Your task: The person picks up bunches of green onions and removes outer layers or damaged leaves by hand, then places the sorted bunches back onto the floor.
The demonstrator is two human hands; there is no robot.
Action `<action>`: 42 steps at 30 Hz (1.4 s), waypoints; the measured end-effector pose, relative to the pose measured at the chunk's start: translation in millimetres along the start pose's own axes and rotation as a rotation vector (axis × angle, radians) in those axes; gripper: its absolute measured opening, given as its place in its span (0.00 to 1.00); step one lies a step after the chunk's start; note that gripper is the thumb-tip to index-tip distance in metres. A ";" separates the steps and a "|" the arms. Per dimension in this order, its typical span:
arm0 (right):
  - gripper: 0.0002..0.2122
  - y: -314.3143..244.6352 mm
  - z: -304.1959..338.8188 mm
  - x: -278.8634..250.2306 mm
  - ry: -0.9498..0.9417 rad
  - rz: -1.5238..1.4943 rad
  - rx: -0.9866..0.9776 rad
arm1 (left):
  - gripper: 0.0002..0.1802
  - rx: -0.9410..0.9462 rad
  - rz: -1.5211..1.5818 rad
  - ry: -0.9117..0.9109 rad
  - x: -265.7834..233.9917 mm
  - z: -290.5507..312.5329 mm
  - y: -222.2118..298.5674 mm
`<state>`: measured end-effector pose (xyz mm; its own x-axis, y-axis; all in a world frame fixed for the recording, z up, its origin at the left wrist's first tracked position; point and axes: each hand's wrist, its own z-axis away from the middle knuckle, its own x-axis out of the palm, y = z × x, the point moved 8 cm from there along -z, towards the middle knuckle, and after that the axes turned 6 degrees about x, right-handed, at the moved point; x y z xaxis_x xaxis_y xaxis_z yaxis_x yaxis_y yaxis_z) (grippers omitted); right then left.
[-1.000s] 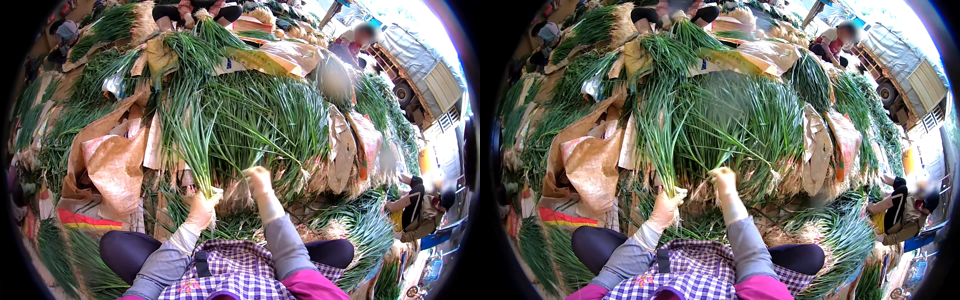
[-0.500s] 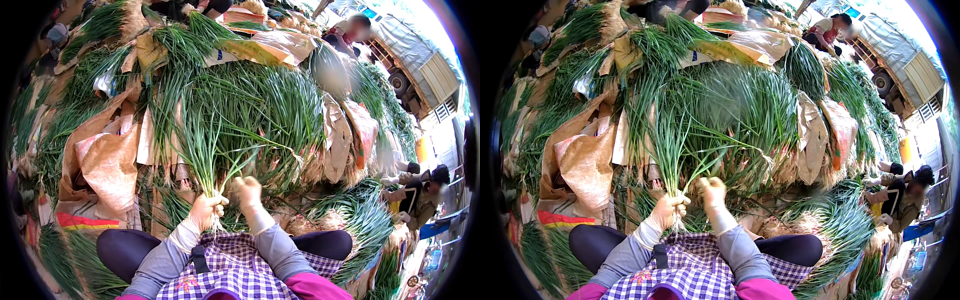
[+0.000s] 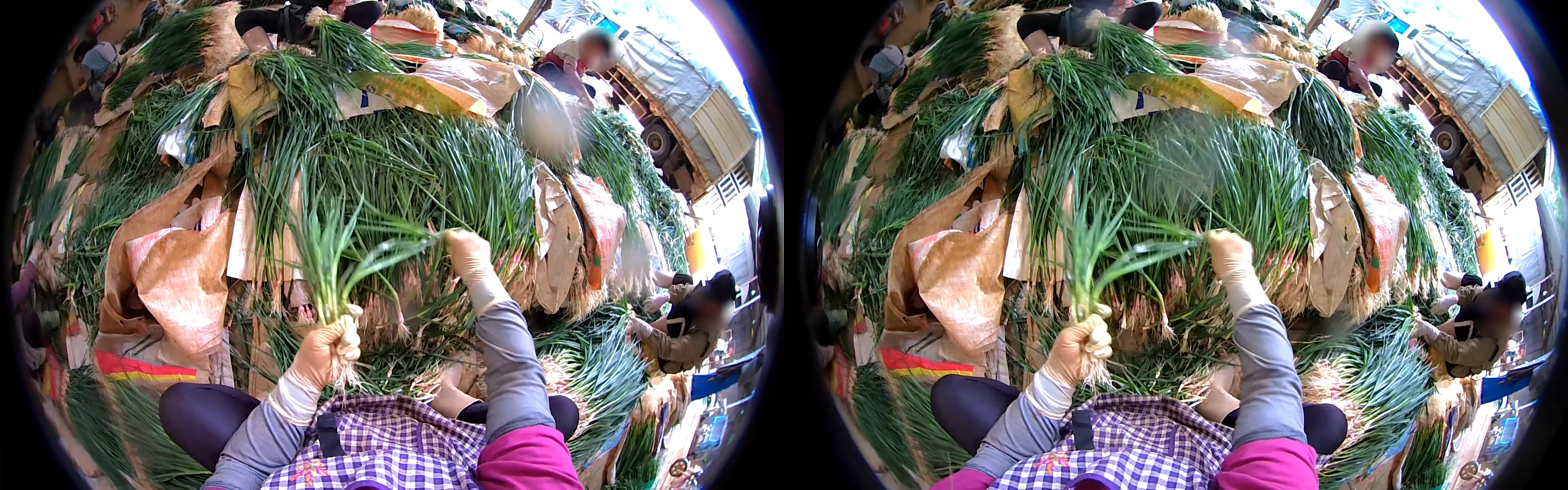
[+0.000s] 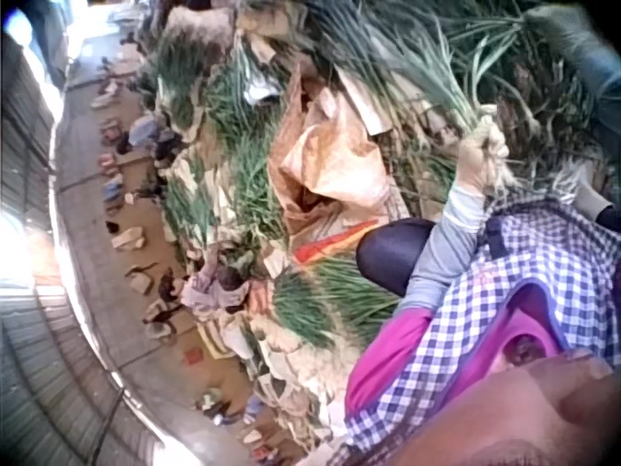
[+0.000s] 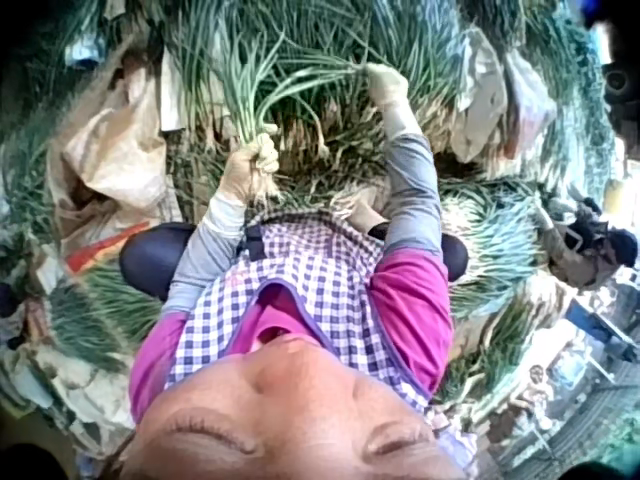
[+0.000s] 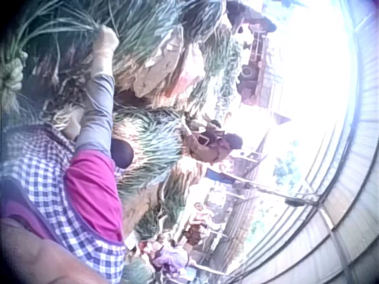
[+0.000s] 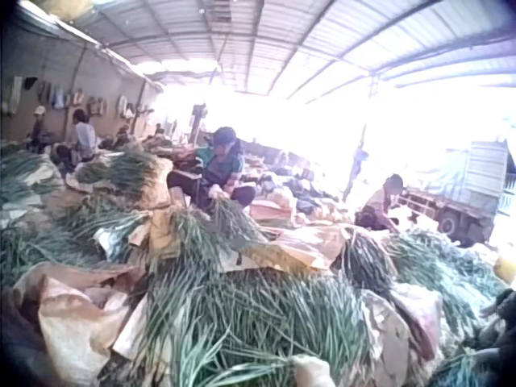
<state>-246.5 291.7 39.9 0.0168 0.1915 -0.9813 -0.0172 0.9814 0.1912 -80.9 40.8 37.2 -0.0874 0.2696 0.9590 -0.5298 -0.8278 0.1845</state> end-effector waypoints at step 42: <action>0.10 -10.9 107.3 40.3 -0.322 -1.865 0.450 | 0.11 -0.060 -0.901 0.379 -56.7 11.3 -9.5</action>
<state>-138.3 290.1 0.4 -0.1375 -0.9851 0.1034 0.4518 -0.1553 -0.8785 -61.4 27.9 -16.5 0.1114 0.9374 0.3299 -0.5723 -0.2109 0.7924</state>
